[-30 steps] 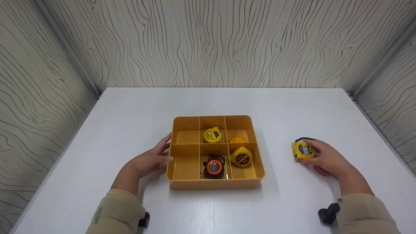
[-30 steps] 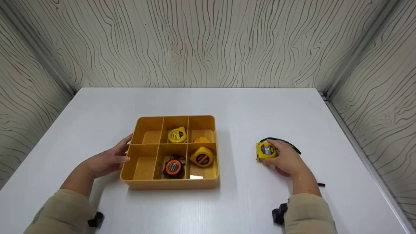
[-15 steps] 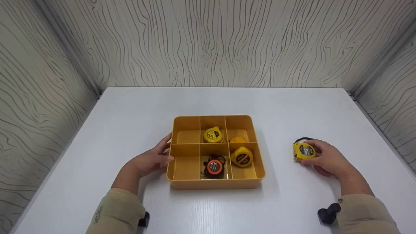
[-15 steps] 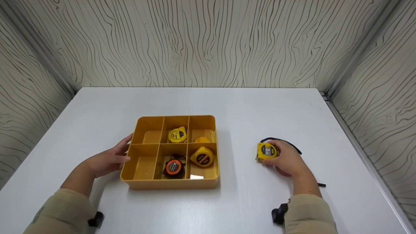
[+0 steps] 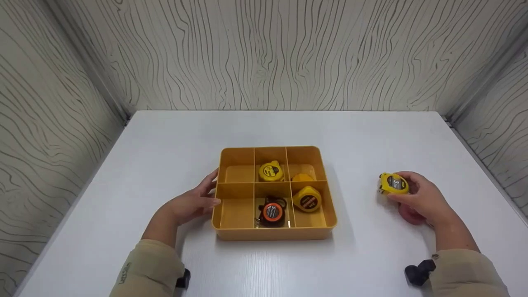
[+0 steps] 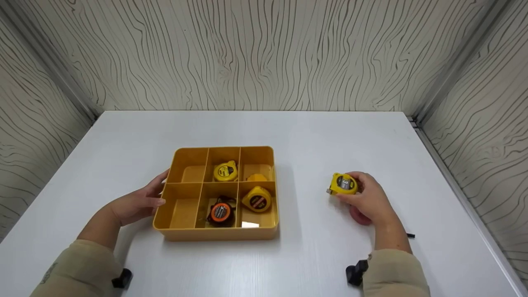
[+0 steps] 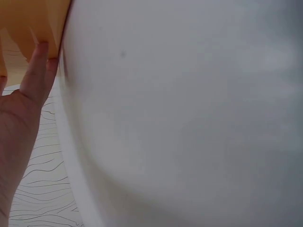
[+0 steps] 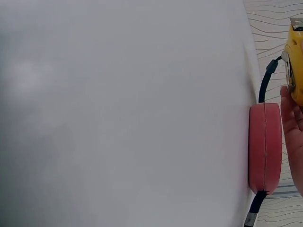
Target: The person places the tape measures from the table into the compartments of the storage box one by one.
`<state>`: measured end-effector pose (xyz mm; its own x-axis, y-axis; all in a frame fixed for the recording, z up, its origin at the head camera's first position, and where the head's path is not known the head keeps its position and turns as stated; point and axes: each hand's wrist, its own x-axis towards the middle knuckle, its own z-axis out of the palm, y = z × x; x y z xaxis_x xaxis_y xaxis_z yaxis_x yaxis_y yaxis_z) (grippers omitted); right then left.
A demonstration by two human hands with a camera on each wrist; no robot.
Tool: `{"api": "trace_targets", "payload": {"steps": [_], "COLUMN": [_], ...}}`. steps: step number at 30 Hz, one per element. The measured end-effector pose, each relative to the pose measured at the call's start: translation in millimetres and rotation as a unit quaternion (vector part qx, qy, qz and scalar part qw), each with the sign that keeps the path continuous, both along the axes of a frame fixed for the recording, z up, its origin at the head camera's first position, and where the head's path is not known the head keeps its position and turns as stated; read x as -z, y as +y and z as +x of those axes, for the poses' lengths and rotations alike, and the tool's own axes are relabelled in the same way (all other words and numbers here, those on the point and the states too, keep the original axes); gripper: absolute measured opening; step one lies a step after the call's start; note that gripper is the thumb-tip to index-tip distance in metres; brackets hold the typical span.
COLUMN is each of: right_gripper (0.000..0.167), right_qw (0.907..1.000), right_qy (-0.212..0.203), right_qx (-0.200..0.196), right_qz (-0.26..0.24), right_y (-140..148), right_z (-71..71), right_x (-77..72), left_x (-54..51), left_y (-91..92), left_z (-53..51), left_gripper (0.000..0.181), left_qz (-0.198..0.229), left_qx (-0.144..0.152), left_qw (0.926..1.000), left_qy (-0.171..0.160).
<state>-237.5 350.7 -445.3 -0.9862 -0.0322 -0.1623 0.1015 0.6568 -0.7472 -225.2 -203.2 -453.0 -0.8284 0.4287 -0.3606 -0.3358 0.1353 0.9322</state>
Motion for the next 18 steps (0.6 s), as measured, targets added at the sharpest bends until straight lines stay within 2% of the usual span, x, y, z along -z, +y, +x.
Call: {"api": "trace_targets", "payload": {"steps": [6,14,18], "right_gripper": [0.087,0.081,0.075], "right_qw": [0.9996,0.9949,0.9904], "right_qy": [0.017,0.067,0.100], "right_qx": [0.013,0.040,0.032], "right_qz": [-0.020,-0.064,-0.090], "right_y": [-7,-25,-35], "right_z": [1.1,-3.8,-7.3], "right_x": [-13.9,-42.0,-55.5], "left_x": [-1.4,-2.2,-2.1], "left_y": [0.7,0.5,0.0], "left_z": [-0.1,1.3,1.1], "left_gripper": [0.090,0.089,0.090], "left_qz": [-0.016,-0.025,-0.024], "left_qx": [-0.005,-0.010,-0.007], "left_qw": [0.9999,0.9996,0.9997], "left_qy": [-0.001,-0.002,-0.001]}}
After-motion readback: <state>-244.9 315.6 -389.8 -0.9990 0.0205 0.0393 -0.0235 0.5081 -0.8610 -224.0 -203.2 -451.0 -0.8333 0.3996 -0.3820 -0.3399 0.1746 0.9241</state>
